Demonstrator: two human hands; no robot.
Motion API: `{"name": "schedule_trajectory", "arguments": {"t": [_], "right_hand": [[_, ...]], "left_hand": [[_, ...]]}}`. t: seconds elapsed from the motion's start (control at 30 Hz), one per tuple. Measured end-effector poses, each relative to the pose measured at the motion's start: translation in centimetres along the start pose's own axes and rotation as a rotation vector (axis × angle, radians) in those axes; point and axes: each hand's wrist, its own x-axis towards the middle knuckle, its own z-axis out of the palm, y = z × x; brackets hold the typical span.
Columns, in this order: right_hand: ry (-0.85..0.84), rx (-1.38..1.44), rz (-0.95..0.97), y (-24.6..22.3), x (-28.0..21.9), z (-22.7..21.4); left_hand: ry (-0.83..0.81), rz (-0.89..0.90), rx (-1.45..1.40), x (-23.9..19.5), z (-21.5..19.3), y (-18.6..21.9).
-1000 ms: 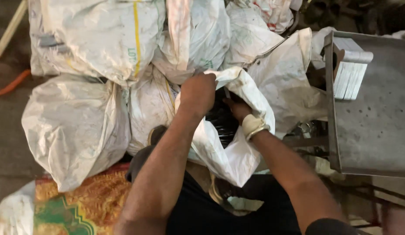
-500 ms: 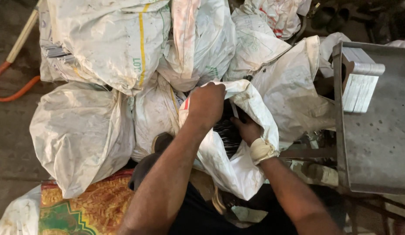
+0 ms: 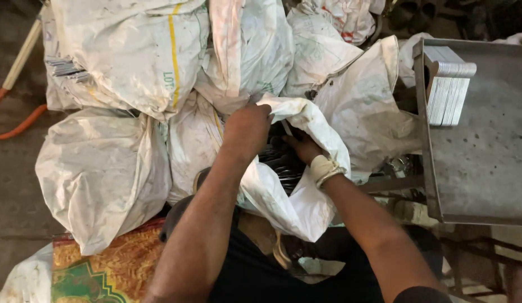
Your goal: Picking metal plates from a bag and stacking them into a metal tray.
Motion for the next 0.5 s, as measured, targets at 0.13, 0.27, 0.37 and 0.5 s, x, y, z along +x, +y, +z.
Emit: {"name": "schedule_trajectory", "arguments": {"t": [0.13,0.27,0.37,0.5], "right_hand": [[-0.007,0.042,-0.028,0.0,1.9,0.8],[0.067,0.096,-0.182,-4.4,0.3,0.8],[0.118,0.075,-0.242,-8.3,-3.4,0.4],[0.053,0.031,-0.214,-12.6,-11.5,-1.0]], "left_hand": [[0.007,0.008,0.01,0.4,0.5,0.3],[0.046,0.014,0.045,1.2,0.9,0.4],[0.054,0.001,0.056,1.7,1.0,0.0],[0.035,-0.029,0.044,0.6,0.5,-0.2]]}}
